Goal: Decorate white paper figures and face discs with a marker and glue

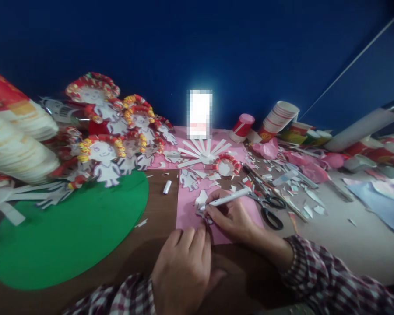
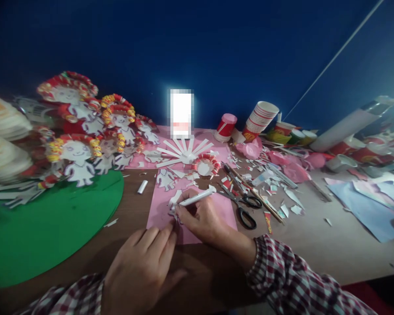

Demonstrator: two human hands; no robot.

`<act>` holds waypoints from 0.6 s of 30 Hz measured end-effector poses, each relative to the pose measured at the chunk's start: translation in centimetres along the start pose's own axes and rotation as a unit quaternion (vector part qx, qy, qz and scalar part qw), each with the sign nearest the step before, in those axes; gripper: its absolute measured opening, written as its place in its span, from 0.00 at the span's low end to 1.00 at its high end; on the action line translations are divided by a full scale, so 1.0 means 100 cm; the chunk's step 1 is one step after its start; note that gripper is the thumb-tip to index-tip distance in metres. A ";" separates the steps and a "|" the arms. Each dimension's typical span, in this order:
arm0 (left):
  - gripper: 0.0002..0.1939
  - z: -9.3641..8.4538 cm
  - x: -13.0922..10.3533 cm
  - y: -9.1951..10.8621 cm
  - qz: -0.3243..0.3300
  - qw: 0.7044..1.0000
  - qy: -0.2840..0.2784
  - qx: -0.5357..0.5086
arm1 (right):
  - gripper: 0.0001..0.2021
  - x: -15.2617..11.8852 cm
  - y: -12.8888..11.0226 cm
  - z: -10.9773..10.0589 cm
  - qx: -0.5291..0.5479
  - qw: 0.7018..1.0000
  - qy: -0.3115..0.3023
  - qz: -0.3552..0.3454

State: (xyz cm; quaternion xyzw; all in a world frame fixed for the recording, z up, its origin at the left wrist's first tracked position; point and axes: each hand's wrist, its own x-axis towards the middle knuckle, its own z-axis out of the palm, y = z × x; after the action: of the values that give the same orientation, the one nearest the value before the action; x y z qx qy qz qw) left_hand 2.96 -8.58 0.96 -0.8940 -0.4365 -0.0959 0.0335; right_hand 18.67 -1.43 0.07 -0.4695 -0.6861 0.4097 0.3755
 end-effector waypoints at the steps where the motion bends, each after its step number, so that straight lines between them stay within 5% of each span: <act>1: 0.29 0.002 0.002 -0.001 0.000 1.000 -0.003 0.000 | 0.03 0.000 0.000 0.000 0.001 1.000 0.000 -0.001; 12: 0.29 0.010 0.006 -0.003 -0.024 0.999 -0.013 -0.035 | 0.02 -0.002 0.003 -0.002 -0.011 1.000 -0.015 -0.007; 18: 0.33 0.015 0.005 -0.005 -0.002 0.998 0.045 -0.034 | 0.03 0.000 0.000 -0.002 -0.023 1.000 -0.009 -0.005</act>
State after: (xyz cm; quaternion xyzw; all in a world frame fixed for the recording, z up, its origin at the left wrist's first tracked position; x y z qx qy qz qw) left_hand 3.08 -7.65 -0.38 -0.8884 -0.4331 -0.1505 0.0226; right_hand 18.87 -1.41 0.18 -0.4706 -0.7014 0.3957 0.3604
